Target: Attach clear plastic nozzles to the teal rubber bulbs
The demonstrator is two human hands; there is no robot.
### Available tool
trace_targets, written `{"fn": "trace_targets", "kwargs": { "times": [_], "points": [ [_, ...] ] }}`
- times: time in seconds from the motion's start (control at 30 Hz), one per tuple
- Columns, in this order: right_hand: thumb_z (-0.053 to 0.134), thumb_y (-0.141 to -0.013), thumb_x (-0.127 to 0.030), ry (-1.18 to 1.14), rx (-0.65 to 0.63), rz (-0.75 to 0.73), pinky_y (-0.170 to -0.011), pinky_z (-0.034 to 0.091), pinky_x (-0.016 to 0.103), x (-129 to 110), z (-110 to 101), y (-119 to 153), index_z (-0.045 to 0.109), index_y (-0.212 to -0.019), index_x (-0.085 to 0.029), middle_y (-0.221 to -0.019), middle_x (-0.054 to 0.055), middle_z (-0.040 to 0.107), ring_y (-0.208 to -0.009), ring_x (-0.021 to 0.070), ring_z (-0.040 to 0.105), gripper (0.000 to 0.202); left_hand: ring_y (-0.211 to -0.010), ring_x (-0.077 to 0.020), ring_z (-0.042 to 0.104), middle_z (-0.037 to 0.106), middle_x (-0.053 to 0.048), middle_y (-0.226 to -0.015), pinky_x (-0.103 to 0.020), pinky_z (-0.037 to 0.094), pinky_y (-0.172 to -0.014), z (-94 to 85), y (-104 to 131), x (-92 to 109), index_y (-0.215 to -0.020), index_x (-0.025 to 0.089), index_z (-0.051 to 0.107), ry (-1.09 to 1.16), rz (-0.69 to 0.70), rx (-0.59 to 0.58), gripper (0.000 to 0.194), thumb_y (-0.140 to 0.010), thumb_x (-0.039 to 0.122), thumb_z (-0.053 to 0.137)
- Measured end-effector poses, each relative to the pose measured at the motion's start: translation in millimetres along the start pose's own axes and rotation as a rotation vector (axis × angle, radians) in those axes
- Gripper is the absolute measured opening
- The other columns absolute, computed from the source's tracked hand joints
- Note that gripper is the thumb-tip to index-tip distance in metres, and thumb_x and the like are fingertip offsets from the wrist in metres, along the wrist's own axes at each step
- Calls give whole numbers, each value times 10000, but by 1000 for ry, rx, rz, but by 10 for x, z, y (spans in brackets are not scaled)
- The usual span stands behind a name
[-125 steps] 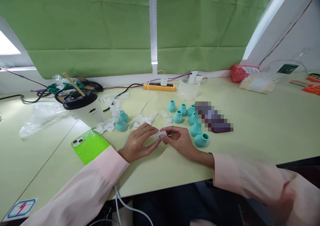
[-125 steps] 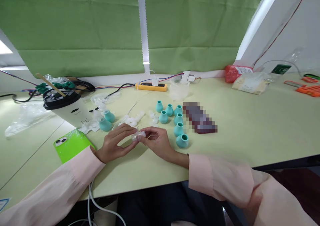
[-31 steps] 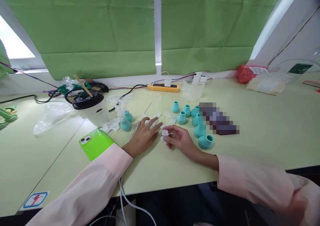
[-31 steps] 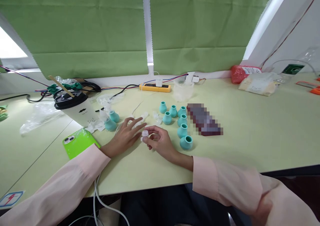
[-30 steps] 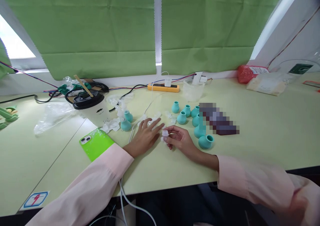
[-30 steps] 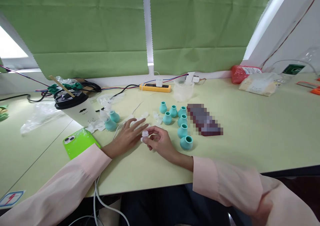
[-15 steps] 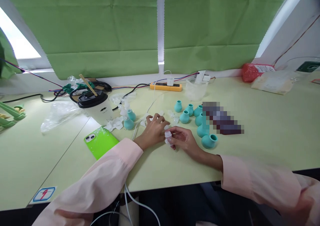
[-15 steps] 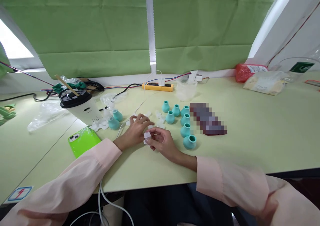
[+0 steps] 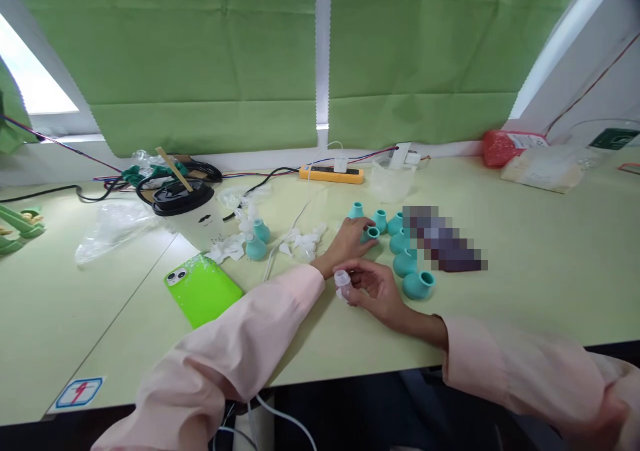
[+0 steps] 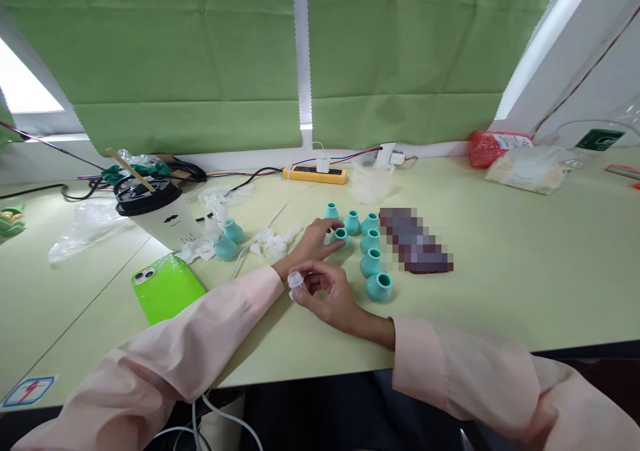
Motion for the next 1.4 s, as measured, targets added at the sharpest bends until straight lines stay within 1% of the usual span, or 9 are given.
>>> {"fn": "trace_targets", "kwargs": {
  "times": [0.13,0.23,0.3,0.4,0.53,0.77,1.03,1.27,1.4],
  "points": [
    [522,-732,-222,173,97,-222,-597,419,279,-180,-72,24,547,-981,-226,-779,25,497,-676,129,471,250,-780,-162,561,625,-76,-867,-282,471,-684,-370,197,-104,-907,118,593,281,-189,173,311,-680,329,569],
    [478,-759,-200,325,157,-361,-660,419,308,-303,-89,45,510,-1064,-259,-829,35,469,-758,152,460,313,-851,-172,564,620,-61,-918,-306,460,-768,-690,447,-30,-896,137,599,438,-165,242,324,-644,340,599],
    [474,-763,-200,355,158,-371,-676,430,313,-310,-79,37,477,-1099,-259,-867,41,481,-788,158,471,342,-913,-180,546,604,-61,-991,-317,446,-802,-828,621,52,-946,152,583,448,-113,177,319,-665,304,573],
    [531,-730,-208,301,179,-328,-660,453,289,-258,-89,20,486,-1017,-242,-878,38,515,-791,153,502,293,-775,-156,565,640,-50,-850,-290,456,-731,-929,852,121,-909,156,613,293,-33,64,268,-664,237,543],
    [615,-659,-203,289,157,-314,-578,466,267,-215,-61,15,534,-811,-216,-723,8,553,-673,134,527,173,-660,-124,518,603,-26,-776,-244,428,-628,-877,1029,69,-907,176,606,222,-1,-61,290,-648,168,476],
    [618,-659,-225,376,119,-335,-598,493,316,-258,-6,3,626,-804,-222,-742,23,642,-638,151,578,144,-617,-130,470,548,-7,-647,-211,365,-547,-750,1119,-97,-759,133,598,361,-175,-143,255,-615,250,423],
    [610,-671,-203,450,33,-441,-612,515,318,-316,76,28,645,-841,-266,-772,1,669,-674,160,611,185,-448,-74,300,314,43,-455,-193,231,-405,-617,1156,-206,-532,129,481,417,-444,-202,173,-622,243,386],
    [593,-693,-207,485,-150,-426,-518,485,283,-263,152,16,632,-912,-242,-697,17,665,-569,141,588,226,-449,-75,273,267,46,-450,-205,215,-412,-539,1182,-246,-502,136,456,453,-455,-246,200,-647,236,362],
    [588,-696,-213,517,-165,-448,-517,475,282,-227,166,35,633,-914,-224,-677,25,664,-562,142,584,223,-479,-83,301,302,39,-466,-202,246,-444,-566,1178,-218,-503,139,463,403,-405,-214,172,-621,222,370]
  ]
}}
Point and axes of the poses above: each hand's wrist, its own y-axis away from the middle knuckle, its own z-axis out of the palm, x = y × z, the point moved 7 cm from there along -y, towards the middle knuckle
